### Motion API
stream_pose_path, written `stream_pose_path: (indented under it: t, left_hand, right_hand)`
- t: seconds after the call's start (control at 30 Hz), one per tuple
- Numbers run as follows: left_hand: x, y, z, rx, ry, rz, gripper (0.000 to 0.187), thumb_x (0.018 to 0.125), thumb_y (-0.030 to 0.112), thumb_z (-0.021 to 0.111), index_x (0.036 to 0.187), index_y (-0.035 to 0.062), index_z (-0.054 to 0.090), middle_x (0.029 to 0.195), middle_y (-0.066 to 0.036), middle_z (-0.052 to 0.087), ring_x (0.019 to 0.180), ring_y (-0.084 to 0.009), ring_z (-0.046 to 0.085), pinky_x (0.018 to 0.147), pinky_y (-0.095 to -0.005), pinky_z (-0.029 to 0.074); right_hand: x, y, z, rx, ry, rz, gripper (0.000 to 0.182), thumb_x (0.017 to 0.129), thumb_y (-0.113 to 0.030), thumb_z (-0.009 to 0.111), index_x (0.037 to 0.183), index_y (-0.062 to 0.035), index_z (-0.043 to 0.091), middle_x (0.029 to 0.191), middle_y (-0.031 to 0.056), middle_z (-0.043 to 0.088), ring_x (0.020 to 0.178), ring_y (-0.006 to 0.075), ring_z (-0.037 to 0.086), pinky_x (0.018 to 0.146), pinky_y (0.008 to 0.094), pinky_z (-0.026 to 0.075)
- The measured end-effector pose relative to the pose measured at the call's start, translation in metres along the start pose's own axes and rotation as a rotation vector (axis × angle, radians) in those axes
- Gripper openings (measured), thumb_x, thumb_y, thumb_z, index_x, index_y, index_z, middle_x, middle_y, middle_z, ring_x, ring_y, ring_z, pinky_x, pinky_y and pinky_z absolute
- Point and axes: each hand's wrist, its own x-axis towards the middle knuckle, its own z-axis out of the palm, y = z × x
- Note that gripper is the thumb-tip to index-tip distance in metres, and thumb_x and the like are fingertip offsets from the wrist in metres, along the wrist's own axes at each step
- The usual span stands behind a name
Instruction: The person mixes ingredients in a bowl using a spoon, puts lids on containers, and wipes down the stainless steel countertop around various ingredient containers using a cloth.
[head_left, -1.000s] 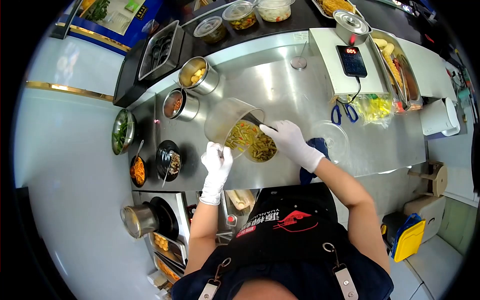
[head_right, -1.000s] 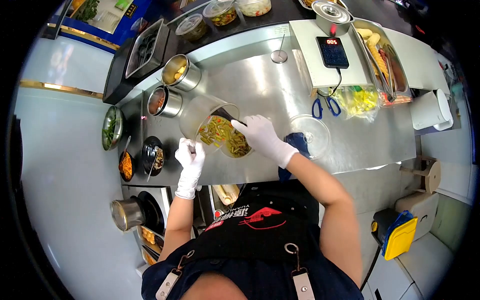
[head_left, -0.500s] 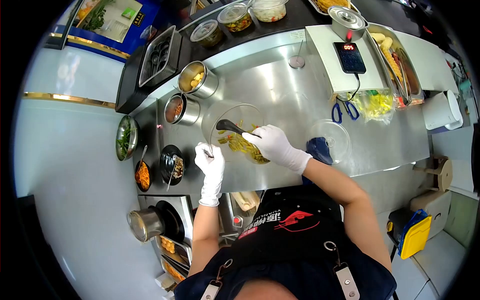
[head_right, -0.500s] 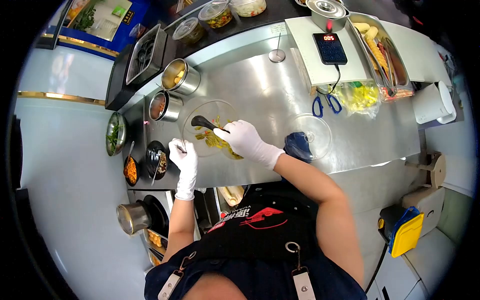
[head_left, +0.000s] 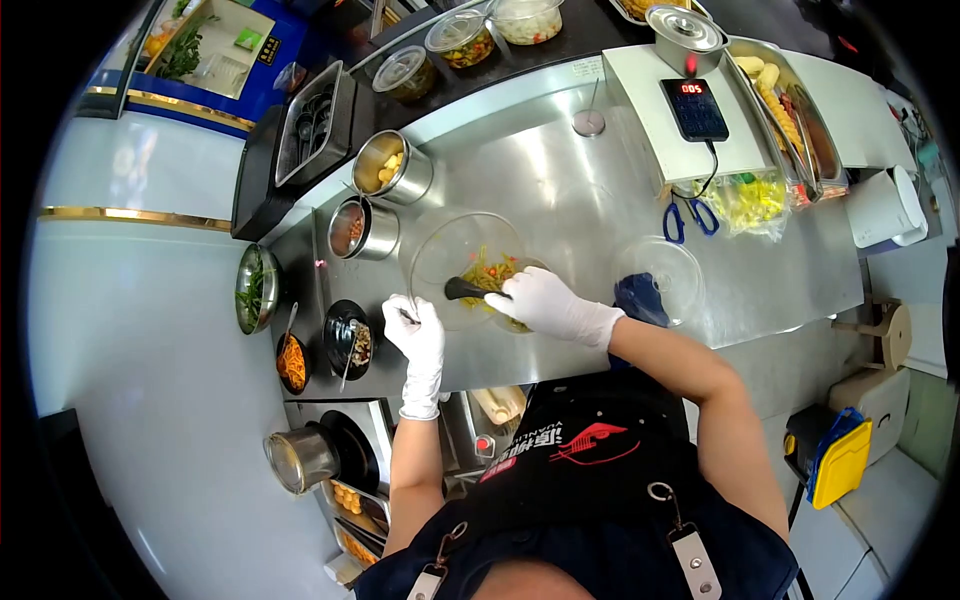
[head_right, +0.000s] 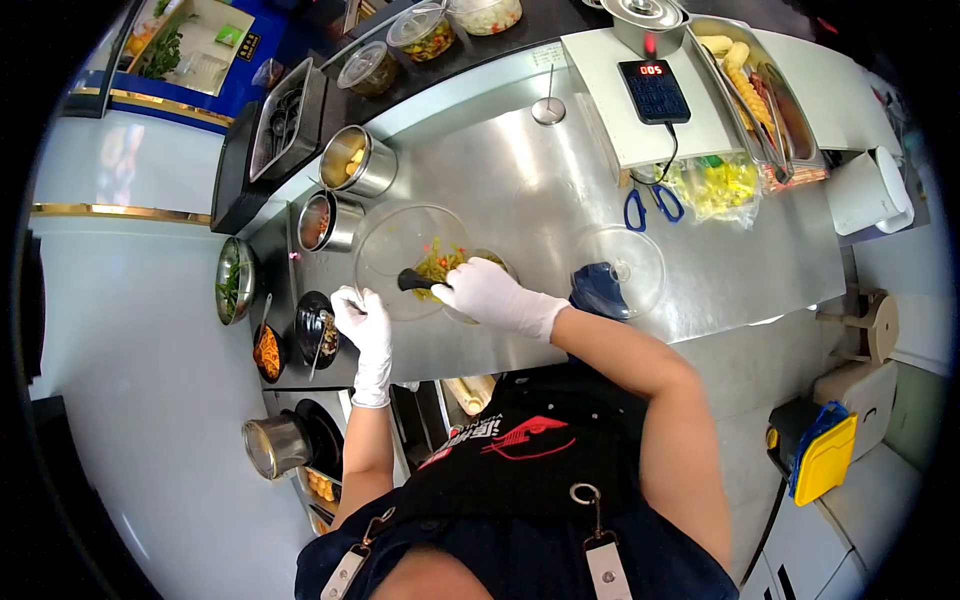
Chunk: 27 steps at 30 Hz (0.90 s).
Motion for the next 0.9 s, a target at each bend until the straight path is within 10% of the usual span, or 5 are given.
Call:
stream_pose_path:
  t: [0.53,0.9]
  left_hand:
    - [0.002,-0.001,-0.002,0.014,0.037,0.046,0.024,0.078,-0.008,0.054,0.073,0.0052,0.035,0.062,-0.001,0.038,0.053,-0.0079,0.033,0.049,-0.0229,0.033]
    - [-0.005,0.004,0.007,0.109,-0.044,0.150,0.022,0.075,-0.006,0.059,0.073,0.0063,0.041,0.057,-0.003,0.043,0.044,-0.0102,0.040,0.043,-0.0248,0.035]
  right_hand:
    - [0.016,0.007,-0.016,0.044,0.192,0.137,0.026,0.077,-0.015,0.058,0.102,-0.0130,0.063,0.069,0.0031,0.052,0.062,0.0205,0.056,0.059,0.0331,0.045]
    - [-0.014,0.006,-0.003,-0.039,-0.105,-0.005,0.025,0.078,-0.014,0.057,0.103,-0.0109,0.060,0.070,0.0035,0.054,0.063,0.0207,0.057,0.059,0.0332,0.046]
